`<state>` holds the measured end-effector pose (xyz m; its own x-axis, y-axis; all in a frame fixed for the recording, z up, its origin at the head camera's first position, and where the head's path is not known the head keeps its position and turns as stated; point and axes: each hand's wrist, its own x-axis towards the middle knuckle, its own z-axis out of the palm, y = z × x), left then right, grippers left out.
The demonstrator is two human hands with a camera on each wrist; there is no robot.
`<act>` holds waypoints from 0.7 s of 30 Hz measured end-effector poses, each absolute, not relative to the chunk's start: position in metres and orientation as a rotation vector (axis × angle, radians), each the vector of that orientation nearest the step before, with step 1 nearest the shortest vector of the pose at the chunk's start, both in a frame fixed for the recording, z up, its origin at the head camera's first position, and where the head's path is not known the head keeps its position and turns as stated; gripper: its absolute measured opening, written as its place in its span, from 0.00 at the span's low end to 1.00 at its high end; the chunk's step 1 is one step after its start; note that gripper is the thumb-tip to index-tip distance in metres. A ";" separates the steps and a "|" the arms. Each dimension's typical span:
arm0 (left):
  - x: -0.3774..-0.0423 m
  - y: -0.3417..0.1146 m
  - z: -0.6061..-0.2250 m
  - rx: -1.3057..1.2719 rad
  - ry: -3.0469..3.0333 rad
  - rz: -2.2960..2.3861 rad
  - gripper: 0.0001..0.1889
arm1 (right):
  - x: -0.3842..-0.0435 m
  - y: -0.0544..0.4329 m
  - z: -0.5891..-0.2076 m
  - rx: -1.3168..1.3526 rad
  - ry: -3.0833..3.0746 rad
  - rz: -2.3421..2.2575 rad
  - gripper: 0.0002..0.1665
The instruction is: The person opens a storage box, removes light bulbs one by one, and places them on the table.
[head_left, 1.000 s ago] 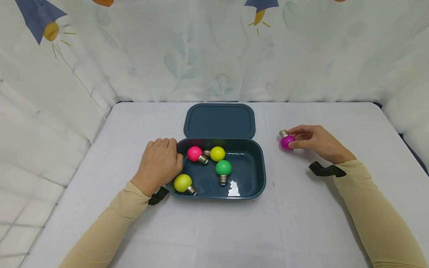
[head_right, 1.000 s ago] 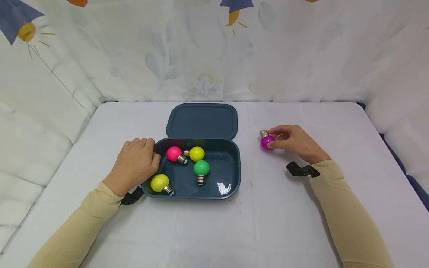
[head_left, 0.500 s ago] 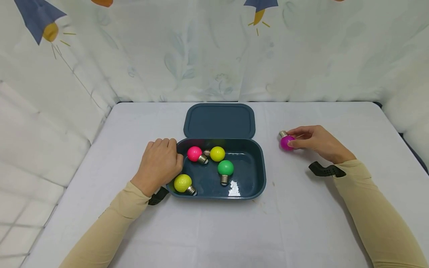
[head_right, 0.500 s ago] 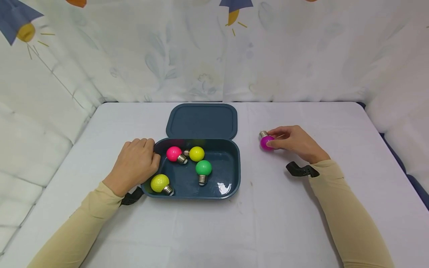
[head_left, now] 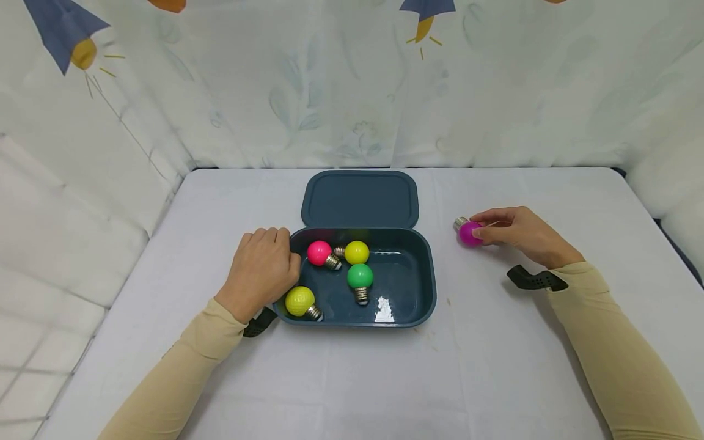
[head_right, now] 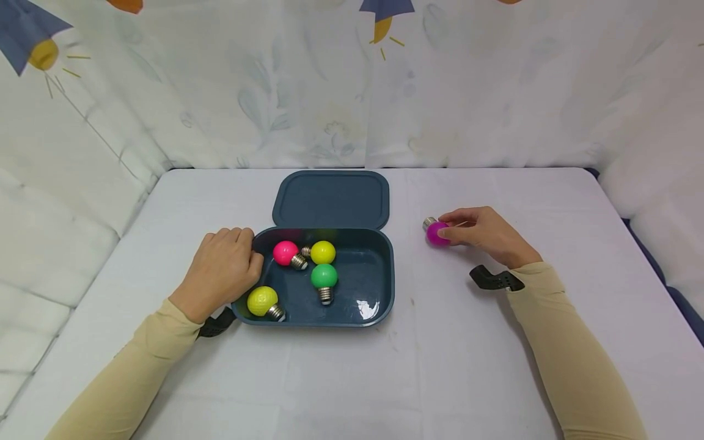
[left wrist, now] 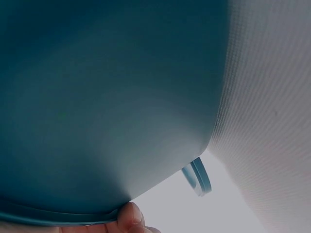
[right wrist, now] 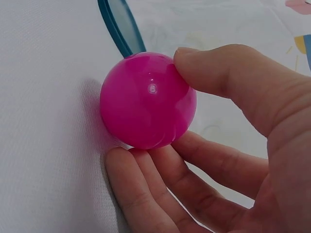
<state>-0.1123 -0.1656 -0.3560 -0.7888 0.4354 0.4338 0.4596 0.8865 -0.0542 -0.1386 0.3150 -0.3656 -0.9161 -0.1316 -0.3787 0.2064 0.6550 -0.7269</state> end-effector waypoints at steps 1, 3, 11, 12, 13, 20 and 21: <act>-0.112 -0.166 -0.356 -0.656 -2.607 -0.075 0.10 | -0.138 0.315 -0.365 0.056 2.477 -1.151 0.36; -0.112 -0.166 -0.356 -0.655 -2.610 -0.078 0.10 | -0.138 0.315 -0.364 0.046 2.488 -1.139 0.36; -0.112 -0.167 -0.356 -0.638 -2.653 -0.086 0.11 | -0.138 0.316 -0.361 0.012 2.452 -1.207 0.36; -0.112 -0.167 -0.356 -0.639 -2.650 -0.082 0.11 | -0.137 0.316 -0.361 0.014 2.451 -1.209 0.37; -0.112 -0.167 -0.356 -0.641 -2.646 -0.079 0.11 | -0.137 0.317 -0.360 0.015 2.453 -1.210 0.37; -0.113 -0.167 -0.357 -0.665 -2.607 -0.078 0.11 | -0.135 0.318 -0.355 0.057 2.505 -1.193 0.36; -0.113 -0.167 -0.357 -0.667 -2.603 -0.078 0.11 | -0.135 0.318 -0.355 0.055 2.514 -1.193 0.36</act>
<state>-0.1132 -0.1673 -0.3571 -0.7822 0.4436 0.4375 0.4688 0.8815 -0.0555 -0.1351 0.3183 -0.3548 -0.9356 -0.1156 -0.3336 0.1853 0.6434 -0.7428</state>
